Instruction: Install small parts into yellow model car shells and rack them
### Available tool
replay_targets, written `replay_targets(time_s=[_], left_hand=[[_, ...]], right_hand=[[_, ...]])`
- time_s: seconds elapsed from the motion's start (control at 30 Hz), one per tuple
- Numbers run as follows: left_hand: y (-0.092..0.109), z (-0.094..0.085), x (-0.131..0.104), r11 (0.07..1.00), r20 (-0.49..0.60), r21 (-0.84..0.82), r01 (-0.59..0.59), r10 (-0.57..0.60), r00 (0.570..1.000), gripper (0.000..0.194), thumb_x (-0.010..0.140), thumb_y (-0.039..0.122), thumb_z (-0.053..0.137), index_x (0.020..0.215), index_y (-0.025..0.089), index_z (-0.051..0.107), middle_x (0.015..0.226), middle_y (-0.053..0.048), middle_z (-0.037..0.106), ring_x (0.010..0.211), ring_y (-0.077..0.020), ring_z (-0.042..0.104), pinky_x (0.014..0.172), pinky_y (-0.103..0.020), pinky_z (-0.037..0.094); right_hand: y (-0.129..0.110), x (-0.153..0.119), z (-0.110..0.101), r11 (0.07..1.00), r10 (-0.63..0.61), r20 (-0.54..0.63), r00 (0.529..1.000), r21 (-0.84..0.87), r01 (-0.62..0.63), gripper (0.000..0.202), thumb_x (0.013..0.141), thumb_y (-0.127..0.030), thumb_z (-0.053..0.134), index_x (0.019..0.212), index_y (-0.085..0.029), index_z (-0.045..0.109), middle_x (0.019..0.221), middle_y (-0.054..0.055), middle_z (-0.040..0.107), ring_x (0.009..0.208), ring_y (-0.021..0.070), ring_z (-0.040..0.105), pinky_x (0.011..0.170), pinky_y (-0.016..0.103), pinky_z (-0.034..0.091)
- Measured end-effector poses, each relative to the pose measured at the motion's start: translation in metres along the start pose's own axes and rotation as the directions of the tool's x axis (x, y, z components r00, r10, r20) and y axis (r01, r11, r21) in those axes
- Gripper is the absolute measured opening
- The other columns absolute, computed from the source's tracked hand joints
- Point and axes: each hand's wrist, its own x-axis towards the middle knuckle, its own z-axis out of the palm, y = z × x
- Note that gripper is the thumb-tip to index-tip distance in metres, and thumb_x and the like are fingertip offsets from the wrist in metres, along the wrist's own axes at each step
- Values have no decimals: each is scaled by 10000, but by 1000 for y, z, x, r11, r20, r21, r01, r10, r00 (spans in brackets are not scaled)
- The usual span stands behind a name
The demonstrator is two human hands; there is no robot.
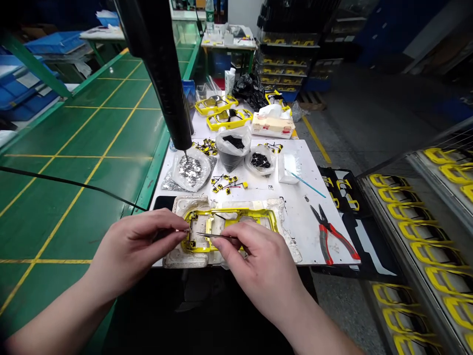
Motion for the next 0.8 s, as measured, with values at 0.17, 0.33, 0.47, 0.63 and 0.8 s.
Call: replay_targets(time_s=[0.17,0.33,0.47,0.63,0.8], left_hand=[[-2,5,-11,996,9,29,-87,87,996,151,1037,181,805,1140,273,866,1059,-17,861,941,-164,815,837,-258,646],[-3,5,-13,996,10,21,-88,88,996,142,1037,178,799,1130,266,860,1054,-42,859,941,-196,817,835,-295,665],[-5,4,-13,996,6,12,-92,92,996,144,1036,160,795,1118,262,855,1043,-36,855,934,-188,813,835,-289,663],[-8,6,-15,995,9,1,-103,103,995,155,1042,138,780,1110,260,847,1036,-29,850,938,-181,802,845,-283,650],[-14,5,-17,995,-9,42,-93,94,996,146,1033,173,802,1153,253,828,1079,-25,838,918,-160,771,816,-258,619]], right_hand=[[-2,0,10,1000,-21,0,1000,11,21,61,1082,-321,787,1053,-278,820,974,-31,817,871,159,748,770,299,558],[-4,0,12,1000,-27,18,999,5,27,53,1071,-303,803,1024,-282,815,942,-41,812,840,155,737,754,304,544],[-6,1,12,1000,-26,20,999,3,26,62,1070,-295,804,1010,-280,812,934,-38,819,826,159,744,747,301,546],[-6,2,14,1000,-30,30,999,-3,30,59,1072,-294,801,1018,-284,819,941,-37,824,832,160,750,751,298,548],[-2,6,18,999,-26,47,999,-31,28,67,1079,-293,788,1016,-283,811,946,-54,821,853,149,752,778,294,538]])
